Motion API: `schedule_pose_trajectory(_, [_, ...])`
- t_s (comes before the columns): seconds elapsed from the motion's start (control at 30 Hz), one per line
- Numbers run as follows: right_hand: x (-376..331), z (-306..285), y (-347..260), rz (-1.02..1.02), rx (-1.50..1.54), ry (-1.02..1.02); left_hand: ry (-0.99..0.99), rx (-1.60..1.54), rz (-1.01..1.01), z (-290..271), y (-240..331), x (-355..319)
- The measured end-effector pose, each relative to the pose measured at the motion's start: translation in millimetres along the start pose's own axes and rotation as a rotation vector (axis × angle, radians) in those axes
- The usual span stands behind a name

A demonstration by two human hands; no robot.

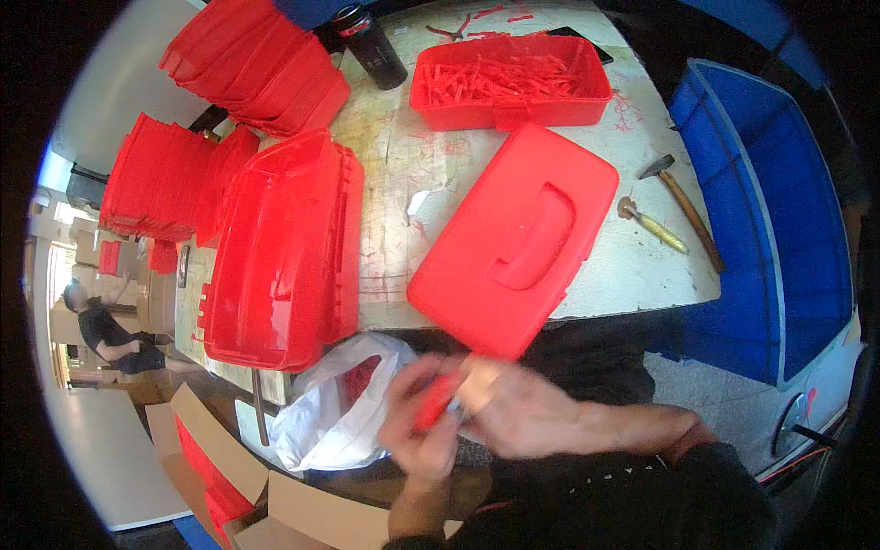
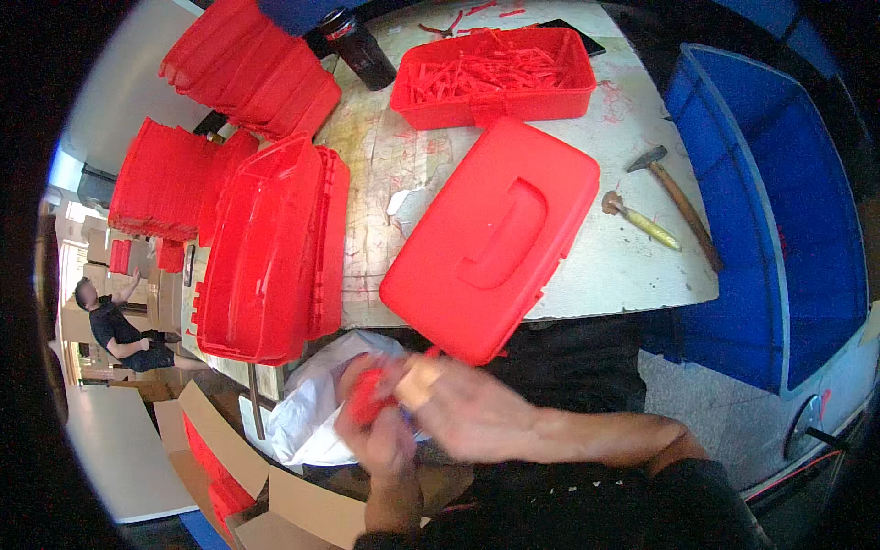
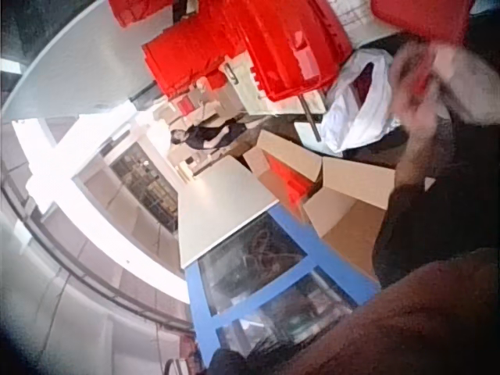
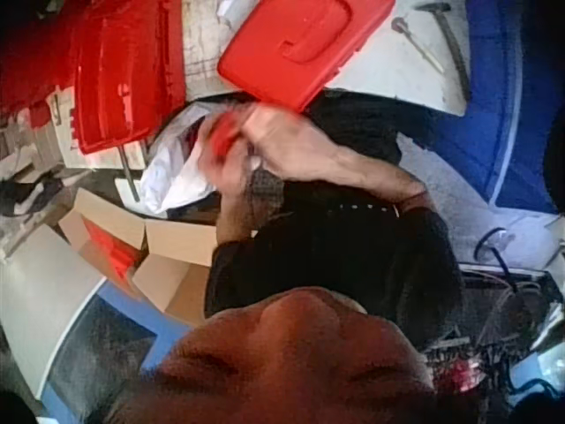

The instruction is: The person repeatedly picks up red plastic containers and uses a hammer and a small metal tool to chip away excess plastic from the rims. The person flips the containers to access different edges and places finished units aside on the table.

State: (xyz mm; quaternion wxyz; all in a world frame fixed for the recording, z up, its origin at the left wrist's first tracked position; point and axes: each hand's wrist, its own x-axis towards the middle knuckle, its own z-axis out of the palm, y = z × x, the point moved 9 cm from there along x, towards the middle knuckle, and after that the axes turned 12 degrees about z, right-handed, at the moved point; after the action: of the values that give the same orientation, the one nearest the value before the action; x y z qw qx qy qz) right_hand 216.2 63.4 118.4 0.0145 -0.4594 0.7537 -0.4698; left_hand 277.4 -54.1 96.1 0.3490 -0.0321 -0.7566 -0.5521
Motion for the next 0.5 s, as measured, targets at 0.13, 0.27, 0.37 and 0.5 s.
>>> schedule_pose_trajectory(0.13, [-20.0,-61.2,81.2,0.472,-0.016,0.013,-0.589,-0.175,0.023,110.1,-6.7,57.9])
schedule_pose_trajectory(0.27, [-40.5,-87.4,60.8,0.255,0.022,0.357,-0.511,-0.539,-0.160,164.4,-16.1,82.0])
schedule_pose_trajectory(0.37, [-57.1,-96.7,95.7,0.484,0.091,0.487,-0.766,-0.619,-0.118,177.7,-26.2,96.2])
schedule_pose_trajectory(0.5, [-64.1,-91.5,154.2,0.628,0.770,0.406,-0.669,0.473,-0.066,116.4,-128.2,151.5])
